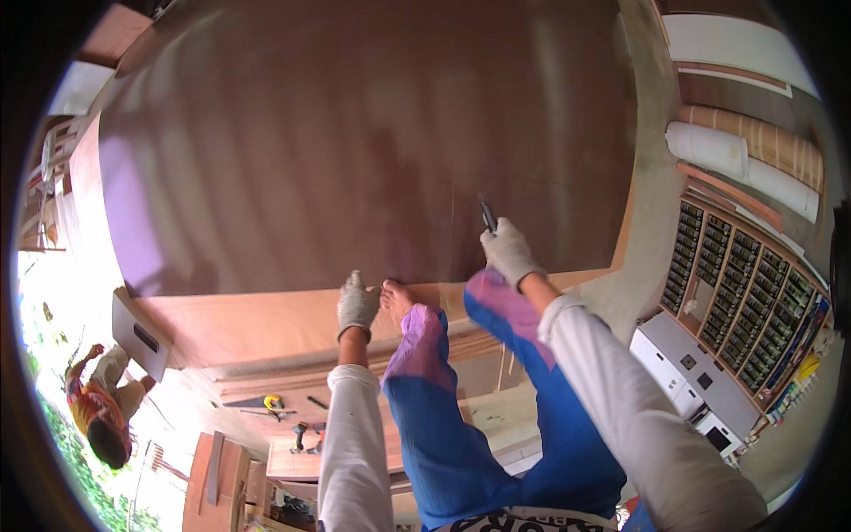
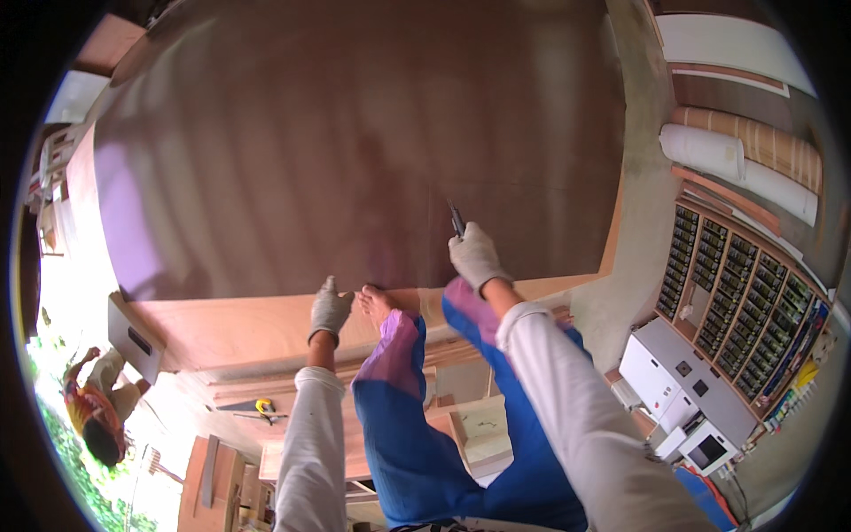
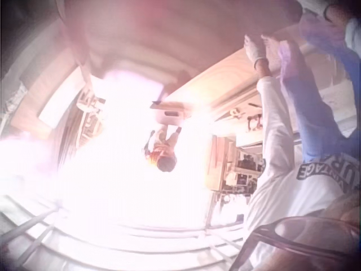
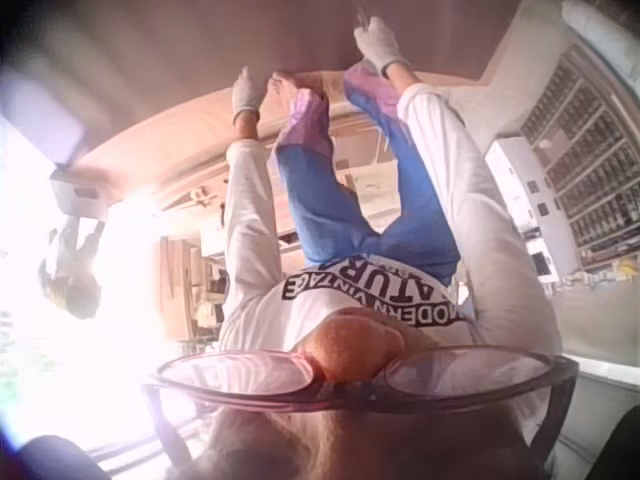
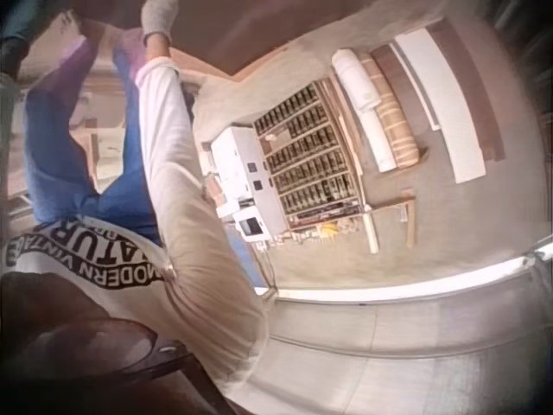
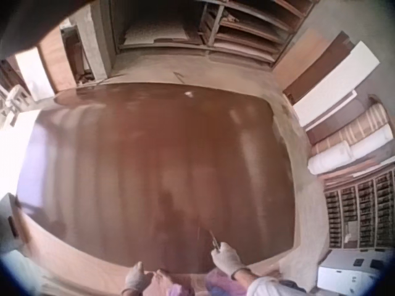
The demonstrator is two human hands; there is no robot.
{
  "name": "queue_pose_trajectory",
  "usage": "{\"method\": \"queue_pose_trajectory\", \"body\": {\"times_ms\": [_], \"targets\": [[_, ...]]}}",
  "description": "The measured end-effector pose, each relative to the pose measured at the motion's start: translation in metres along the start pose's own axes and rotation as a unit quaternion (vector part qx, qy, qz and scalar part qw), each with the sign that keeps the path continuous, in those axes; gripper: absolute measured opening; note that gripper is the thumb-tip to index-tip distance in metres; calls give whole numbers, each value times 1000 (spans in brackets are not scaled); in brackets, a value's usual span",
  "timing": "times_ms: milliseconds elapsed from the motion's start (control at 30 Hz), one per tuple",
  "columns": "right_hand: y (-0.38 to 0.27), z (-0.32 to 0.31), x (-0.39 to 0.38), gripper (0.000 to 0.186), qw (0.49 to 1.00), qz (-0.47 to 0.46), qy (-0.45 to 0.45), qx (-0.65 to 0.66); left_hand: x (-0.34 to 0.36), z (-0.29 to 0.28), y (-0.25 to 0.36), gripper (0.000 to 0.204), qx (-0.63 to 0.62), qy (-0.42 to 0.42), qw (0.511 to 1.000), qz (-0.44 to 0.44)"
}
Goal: The person applies a laminate or veneer sheet to a wood panel, scoring it with a utility knife and spreading adhesive with a spreader.
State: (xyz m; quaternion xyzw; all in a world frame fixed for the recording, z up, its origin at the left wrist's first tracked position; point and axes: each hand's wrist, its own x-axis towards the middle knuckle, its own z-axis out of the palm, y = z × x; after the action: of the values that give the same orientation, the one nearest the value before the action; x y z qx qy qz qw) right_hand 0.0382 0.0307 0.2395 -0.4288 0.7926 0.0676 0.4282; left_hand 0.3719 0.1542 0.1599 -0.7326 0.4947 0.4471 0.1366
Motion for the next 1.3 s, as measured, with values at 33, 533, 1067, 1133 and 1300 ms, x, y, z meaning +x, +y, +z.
{"method": "queue_pose_trajectory", "body": {"times_ms": [33,533,1067,1133,1300], "targets": [[-1,31,10,32,998,35,33,34,24,6,-20,76,27,46,998,31],[125,199,172,47,928,27,328,176,263,68,30,94,162,375,912,28],[116,173,162,33,900,62,113,417,256,69,19,91,177,393,902,31],[110,191,163,40,962,-25,173,212,259,69,20,90,173,397,901,32],[93,200,158,49,959,-93,211,162,260,69,17,91,193,393,899,18]]}}
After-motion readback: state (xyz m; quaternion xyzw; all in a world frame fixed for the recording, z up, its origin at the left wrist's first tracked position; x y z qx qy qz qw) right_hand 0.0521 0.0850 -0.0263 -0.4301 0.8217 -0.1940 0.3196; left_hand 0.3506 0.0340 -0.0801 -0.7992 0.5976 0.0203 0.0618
